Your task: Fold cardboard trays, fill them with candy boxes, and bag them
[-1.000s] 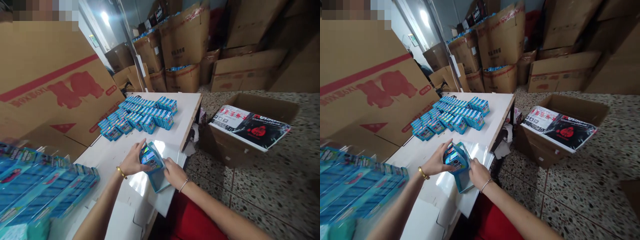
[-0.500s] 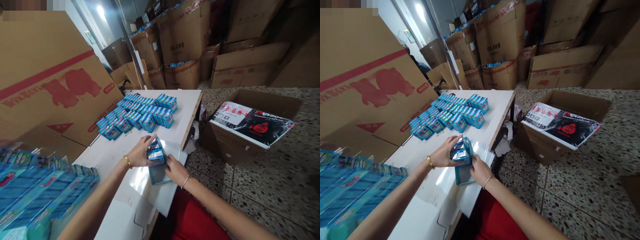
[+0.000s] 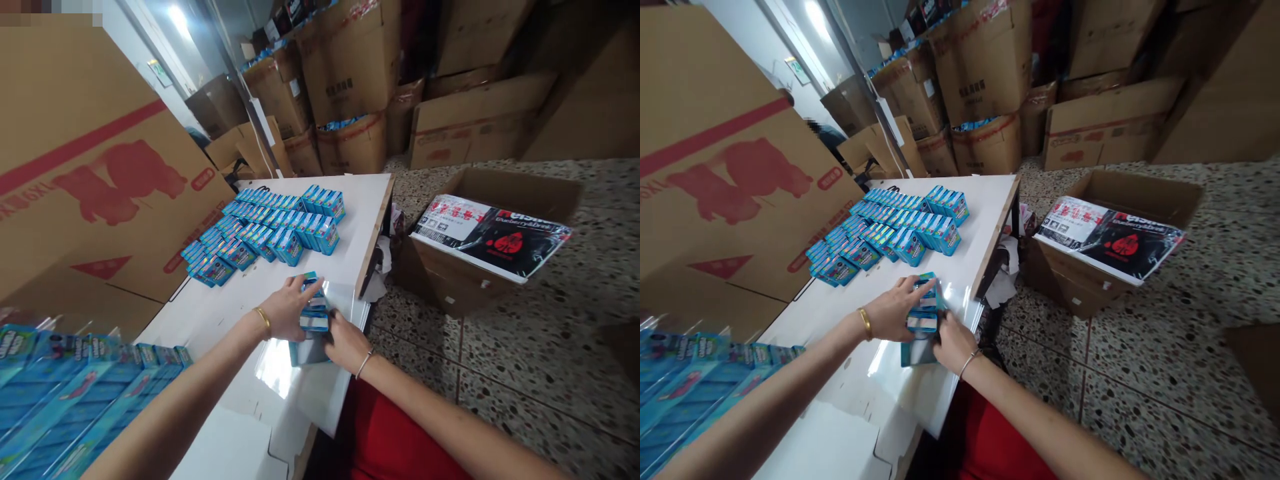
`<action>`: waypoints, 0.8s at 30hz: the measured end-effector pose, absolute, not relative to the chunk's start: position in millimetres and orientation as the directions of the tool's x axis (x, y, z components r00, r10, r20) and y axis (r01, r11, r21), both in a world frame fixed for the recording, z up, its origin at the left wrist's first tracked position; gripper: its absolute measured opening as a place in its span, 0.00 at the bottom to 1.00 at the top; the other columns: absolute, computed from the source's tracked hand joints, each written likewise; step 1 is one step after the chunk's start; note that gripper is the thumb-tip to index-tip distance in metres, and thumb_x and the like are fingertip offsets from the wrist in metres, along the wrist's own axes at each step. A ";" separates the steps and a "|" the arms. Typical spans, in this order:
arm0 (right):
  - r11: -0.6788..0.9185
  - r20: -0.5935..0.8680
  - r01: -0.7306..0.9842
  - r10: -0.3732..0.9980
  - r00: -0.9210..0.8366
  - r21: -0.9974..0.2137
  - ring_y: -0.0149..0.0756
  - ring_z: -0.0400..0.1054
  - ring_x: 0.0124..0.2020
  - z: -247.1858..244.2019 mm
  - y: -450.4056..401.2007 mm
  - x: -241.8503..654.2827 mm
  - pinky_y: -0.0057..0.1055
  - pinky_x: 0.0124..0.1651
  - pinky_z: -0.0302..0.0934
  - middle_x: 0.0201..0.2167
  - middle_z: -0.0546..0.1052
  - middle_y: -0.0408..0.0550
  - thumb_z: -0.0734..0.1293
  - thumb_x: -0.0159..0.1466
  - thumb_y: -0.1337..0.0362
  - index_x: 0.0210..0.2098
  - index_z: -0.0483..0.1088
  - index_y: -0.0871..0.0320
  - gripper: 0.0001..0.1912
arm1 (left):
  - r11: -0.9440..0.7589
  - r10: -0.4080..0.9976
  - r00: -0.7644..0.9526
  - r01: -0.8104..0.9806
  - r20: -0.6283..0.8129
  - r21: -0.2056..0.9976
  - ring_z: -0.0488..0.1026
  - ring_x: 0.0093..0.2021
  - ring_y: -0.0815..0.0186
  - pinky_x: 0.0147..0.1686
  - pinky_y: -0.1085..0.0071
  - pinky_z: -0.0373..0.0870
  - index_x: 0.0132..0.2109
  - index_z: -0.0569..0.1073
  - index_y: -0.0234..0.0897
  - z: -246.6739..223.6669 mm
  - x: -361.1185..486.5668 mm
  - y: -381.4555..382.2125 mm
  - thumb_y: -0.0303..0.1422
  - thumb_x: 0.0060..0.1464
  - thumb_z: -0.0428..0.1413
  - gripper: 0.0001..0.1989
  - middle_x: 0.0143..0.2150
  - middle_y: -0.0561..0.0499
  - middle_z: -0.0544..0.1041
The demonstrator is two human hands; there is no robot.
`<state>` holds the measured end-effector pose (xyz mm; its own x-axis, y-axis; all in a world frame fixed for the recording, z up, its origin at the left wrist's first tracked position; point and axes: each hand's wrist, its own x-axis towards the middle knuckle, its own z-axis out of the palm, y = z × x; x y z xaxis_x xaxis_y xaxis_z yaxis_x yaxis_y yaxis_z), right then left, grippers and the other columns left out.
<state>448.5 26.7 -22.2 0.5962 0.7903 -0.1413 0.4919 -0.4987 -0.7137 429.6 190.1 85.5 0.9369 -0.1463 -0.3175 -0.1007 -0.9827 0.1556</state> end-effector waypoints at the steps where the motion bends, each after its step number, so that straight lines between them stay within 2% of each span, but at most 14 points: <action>1: -0.505 -0.145 0.487 0.785 0.602 -0.712 0.39 0.67 0.44 -22.3 27.4 448.1 0.32 0.46 0.61 0.49 0.66 0.56 0.61 0.57 0.68 0.51 0.63 0.61 0.22 | -0.981 -0.159 0.932 -0.111 -0.325 0.162 0.58 0.57 0.44 0.52 0.51 0.64 0.67 0.48 0.38 88.3 431.4 186.7 0.38 0.29 0.65 0.58 0.58 0.37 0.57; 6: -0.524 -0.142 0.484 0.767 0.625 -0.701 0.39 0.67 0.42 -23.5 27.2 448.1 0.32 0.45 0.61 0.48 0.67 0.56 0.60 0.57 0.67 0.50 0.64 0.62 0.21 | -0.920 -0.232 0.938 -0.125 -0.259 0.371 0.60 0.57 0.51 0.57 0.55 0.61 0.68 0.44 0.36 92.7 434.9 200.9 0.44 0.35 0.64 0.57 0.58 0.39 0.57; 8: -0.522 -0.133 0.492 0.768 0.627 -0.697 0.39 0.67 0.41 -22.8 26.5 448.2 0.32 0.43 0.61 0.47 0.68 0.55 0.59 0.57 0.66 0.51 0.63 0.62 0.22 | -0.914 -0.226 0.943 -0.118 -0.244 0.389 0.59 0.59 0.51 0.58 0.55 0.59 0.68 0.44 0.37 86.9 432.2 212.7 0.46 0.37 0.64 0.56 0.59 0.40 0.56; 12: -0.496 -0.094 0.537 0.788 0.609 -0.683 0.40 0.68 0.40 -21.3 27.1 448.0 0.33 0.40 0.62 0.48 0.68 0.55 0.59 0.57 0.64 0.54 0.62 0.63 0.24 | -0.977 -0.162 0.947 -0.114 -0.277 0.182 0.51 0.63 0.43 0.59 0.50 0.56 0.68 0.44 0.34 73.7 422.4 218.4 0.44 0.34 0.64 0.58 0.62 0.34 0.51; 15: -0.512 -0.101 0.544 0.783 0.614 -0.665 0.41 0.69 0.41 -21.5 28.7 447.9 0.33 0.40 0.62 0.48 0.68 0.55 0.58 0.57 0.64 0.54 0.61 0.64 0.25 | -0.993 -0.116 0.959 -0.106 -0.260 0.052 0.53 0.61 0.43 0.54 0.50 0.63 0.68 0.42 0.37 71.1 418.4 210.6 0.40 0.35 0.63 0.57 0.61 0.35 0.53; 18: -0.526 -0.117 0.545 0.781 0.613 -0.653 0.40 0.69 0.41 -22.1 30.1 448.9 0.32 0.40 0.62 0.48 0.69 0.55 0.58 0.57 0.65 0.54 0.61 0.64 0.25 | -0.995 -0.099 0.978 -0.103 -0.182 -0.012 0.56 0.59 0.46 0.51 0.52 0.67 0.68 0.43 0.41 72.0 422.9 208.6 0.40 0.37 0.62 0.54 0.60 0.37 0.56; 21: -0.518 -0.120 0.564 0.796 0.594 -0.643 0.39 0.69 0.42 -21.8 31.2 450.7 0.31 0.40 0.62 0.48 0.69 0.54 0.58 0.58 0.66 0.54 0.61 0.63 0.24 | -0.996 -0.069 0.992 -0.074 -0.108 -0.052 0.54 0.60 0.44 0.54 0.50 0.63 0.68 0.44 0.37 69.7 433.4 215.0 0.43 0.39 0.62 0.53 0.61 0.35 0.55; 24: -0.510 -0.125 0.569 0.805 0.579 -0.645 0.39 0.69 0.43 -20.9 32.0 452.6 0.31 0.41 0.62 0.47 0.69 0.54 0.58 0.58 0.66 0.53 0.63 0.64 0.23 | -0.991 -0.121 0.985 -0.127 -0.120 -0.048 0.52 0.63 0.43 0.57 0.50 0.59 0.67 0.47 0.38 64.0 440.7 221.3 0.46 0.40 0.61 0.51 0.62 0.36 0.54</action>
